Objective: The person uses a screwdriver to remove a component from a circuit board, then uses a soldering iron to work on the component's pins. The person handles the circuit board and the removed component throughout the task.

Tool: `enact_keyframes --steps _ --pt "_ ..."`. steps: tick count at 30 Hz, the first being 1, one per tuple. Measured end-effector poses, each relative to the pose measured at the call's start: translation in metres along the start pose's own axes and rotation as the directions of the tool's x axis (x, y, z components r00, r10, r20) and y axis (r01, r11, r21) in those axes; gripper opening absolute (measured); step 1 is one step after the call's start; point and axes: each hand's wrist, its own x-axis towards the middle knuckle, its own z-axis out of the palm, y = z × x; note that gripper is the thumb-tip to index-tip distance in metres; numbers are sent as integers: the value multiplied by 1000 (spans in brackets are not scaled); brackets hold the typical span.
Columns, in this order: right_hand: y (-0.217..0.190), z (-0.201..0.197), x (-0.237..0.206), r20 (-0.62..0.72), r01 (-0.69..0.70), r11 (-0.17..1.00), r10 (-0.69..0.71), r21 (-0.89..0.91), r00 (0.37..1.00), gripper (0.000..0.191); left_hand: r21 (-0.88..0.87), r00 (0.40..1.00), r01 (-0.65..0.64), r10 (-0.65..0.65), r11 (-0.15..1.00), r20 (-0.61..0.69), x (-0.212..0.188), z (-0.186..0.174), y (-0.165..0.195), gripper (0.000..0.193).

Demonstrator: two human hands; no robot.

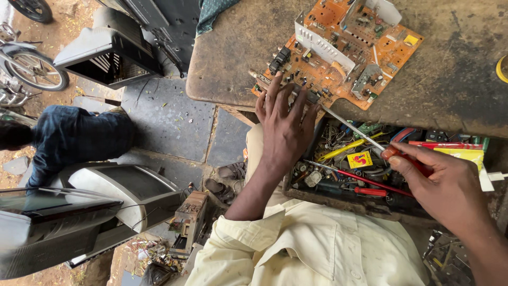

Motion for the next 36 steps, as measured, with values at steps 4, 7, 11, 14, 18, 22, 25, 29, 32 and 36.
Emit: enact_keyframes --steps 4,7,11,14,18,22,25,29,32,36 --pt "0 -1 7 -6 132 958 -135 255 991 30 -50 999 11 -13 999 -47 -6 5 -6 36" --pt "-12 -8 6 -52 100 994 -102 -38 993 29 -73 995 24 -31 997 -90 -6 10 -8 35" --pt "-40 -15 3 -118 262 962 -270 -79 956 25 -82 993 -3 -6 997 -119 -7 12 -9 35" --pt "-59 -18 3 -102 277 943 -298 -182 949 27 -102 995 5 -15 995 -101 -8 9 -10 34" --pt "-57 -17 -6 -115 246 953 -268 -175 957 29 -92 995 -18 9 996 -104 -7 4 -9 34" --pt "-3 -20 -29 -174 97 985 -121 -141 977 33 70 980 -107 117 992 -160 -1 -3 -10 28" --pt "63 -35 -45 -140 230 964 -248 -133 959 34 -4 982 -44 43 999 -183 4 -12 -8 25" --pt "134 -43 -68 -72 235 971 -233 31 970 41 -569 956 205 -288 797 -59 0 -25 5 21" --pt "151 -33 -81 -62 79 996 -81 -29 995 41 -918 939 244 -314 312 143 -8 -30 21 22" --pt "129 -2 -71 -124 117 992 -123 -54 985 45 -962 950 259 -201 88 238 -23 -28 40 24"
